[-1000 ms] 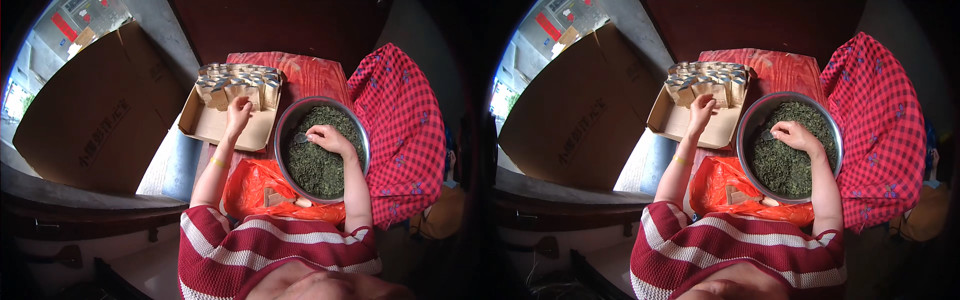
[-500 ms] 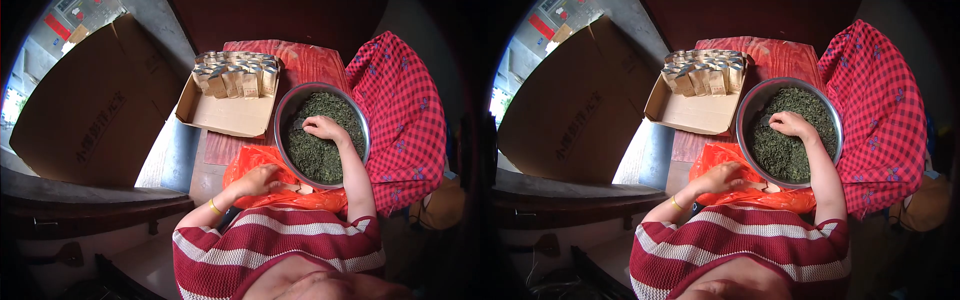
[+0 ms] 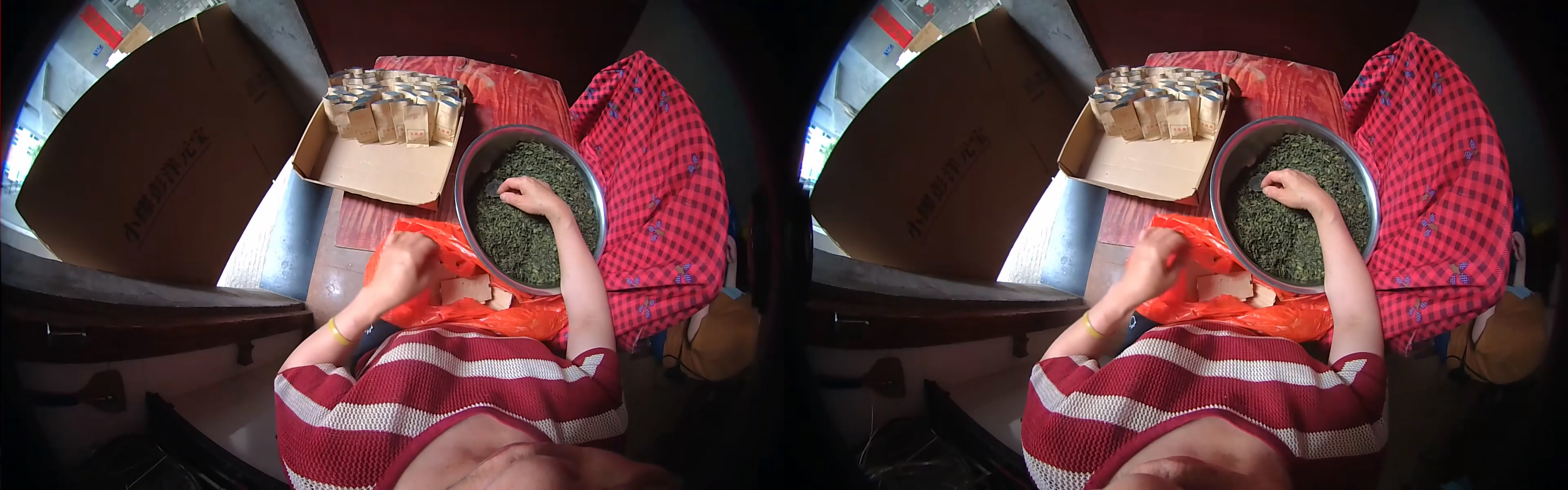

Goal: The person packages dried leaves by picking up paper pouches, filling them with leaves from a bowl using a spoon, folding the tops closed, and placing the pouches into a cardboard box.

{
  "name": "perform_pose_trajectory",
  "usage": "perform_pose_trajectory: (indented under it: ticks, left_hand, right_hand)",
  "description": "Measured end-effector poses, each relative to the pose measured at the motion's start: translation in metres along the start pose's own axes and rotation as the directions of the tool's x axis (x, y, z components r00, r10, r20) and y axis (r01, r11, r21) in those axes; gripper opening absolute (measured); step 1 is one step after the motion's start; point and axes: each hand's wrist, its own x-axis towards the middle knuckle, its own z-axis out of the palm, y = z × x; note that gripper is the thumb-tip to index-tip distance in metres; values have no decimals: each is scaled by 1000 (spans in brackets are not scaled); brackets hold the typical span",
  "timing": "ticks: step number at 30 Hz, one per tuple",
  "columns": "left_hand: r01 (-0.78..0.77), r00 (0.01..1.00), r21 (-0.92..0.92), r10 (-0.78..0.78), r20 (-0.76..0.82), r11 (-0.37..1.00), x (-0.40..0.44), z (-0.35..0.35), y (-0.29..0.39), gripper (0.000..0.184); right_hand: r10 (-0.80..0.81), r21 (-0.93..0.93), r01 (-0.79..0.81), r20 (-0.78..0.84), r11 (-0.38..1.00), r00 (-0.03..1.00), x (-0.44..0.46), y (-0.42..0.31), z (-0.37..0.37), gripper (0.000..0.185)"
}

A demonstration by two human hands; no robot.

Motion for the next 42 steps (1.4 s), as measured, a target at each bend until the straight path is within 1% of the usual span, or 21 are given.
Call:
perform_pose_trajectory:
  ticks: [3, 5, 7, 11, 13, 14, 15, 17, 19, 21, 23, 25, 27, 28, 29, 31, 32, 36, 39, 41, 42]
  left_hand:
    - [238, 966, -225, -253, -42, 945, -5, -33, -13, 13]
    - [469, 847, -423, -531, -32, 775, -14, -44, -23, 10]
    - [497, 784, -521, -617, -72, 693, -22, -51, -40, 10]
    - [589, 757, -408, -653, -22, 698, -45, -38, -87, 16]
    - [568, 778, -324, -622, -89, 757, -49, -30, -76, 29]
    - [444, 841, -179, -477, -255, 878, -50, -25, -61, 38]
    - [291, 887, 154, -206, -412, 944, -40, -31, -36, 44]
    - [17, 893, 240, 94, -441, 971, -27, -40, 10, 44]
    - [-292, 926, -36, 273, -260, 956, -34, -28, 35, 40]
    - [-76, 982, -350, 131, 135, 934, -37, -15, 65, 29]
    - [112, 936, -328, 11, 351, 938, -39, 2, 71, 23]
    - [83, 955, -203, -20, 296, 976, -51, 25, 49, 22]
    - [369, 849, 111, -384, 363, 923, -57, 29, 37, 29]
    - [347, 833, 264, -425, 355, 900, -61, 32, 28, 35]
    - [346, 830, 273, -429, 357, 898, -64, 35, 22, 35]
    - [303, 952, 189, -306, -18, 934, -54, 25, 25, 43]
    - [335, 938, 282, -347, -6, 899, -51, 23, 35, 54]
    - [438, 874, 325, -482, 65, 838, -55, 42, 32, 69]
    - [481, 859, 183, -502, 98, 858, -63, 66, 28, 58]
    - [356, 897, -67, -320, 305, 932, -73, 84, 8, 38]
    - [367, 875, -123, -297, 382, 922, -59, 66, 33, 31]
  right_hand:
    - [-45, -6, 45, -5, 999, 999, 3, 7, 3, 28]
    - [-40, -1, 40, 1, 999, 999, 3, 7, 2, 27]
    - [-49, -19, 49, 5, 999, 999, 4, 8, 2, 28]
    - [-44, -39, 44, -7, 998, 999, 2, 7, 3, 28]
    - [-56, -29, 55, -20, 998, 998, 4, 11, 5, 28]
    - [-47, -33, 47, -17, 998, 999, 3, 10, 5, 28]
    - [-40, -38, 39, -14, 999, 999, 3, 10, 5, 28]
    - [-40, -43, 39, -16, 998, 999, 3, 8, 3, 28]
    - [-41, -47, 41, -10, 998, 999, 3, 9, 5, 28]
    - [-42, -48, 42, 5, 998, 999, 6, 11, 5, 28]
    - [-38, -34, 38, -3, 999, 999, 4, 8, 5, 28]
    - [-37, -18, 37, -22, 999, 999, 5, 8, 2, 28]
    - [-59, -42, 58, -27, 997, 998, 4, 10, 5, 28]
    - [-40, -18, 39, -23, 999, 999, 3, 9, 5, 28]
    - [-42, -9, 42, -24, 999, 999, 3, 8, 6, 28]
    - [-6, -20, 5, -40, 1000, 999, 3, 8, 7, 28]
    - [-32, -40, 30, -41, 999, 999, 6, 13, 8, 28]
    - [-26, -24, 24, -66, 999, 997, 5, 16, 10, 28]
    - [-17, 1, 17, -65, 1000, 998, 5, 14, 8, 28]
    - [-6, -1, 6, -70, 1000, 998, 3, 13, 8, 28]
    - [-2, -2, 1, -73, 1000, 997, 3, 13, 8, 27]
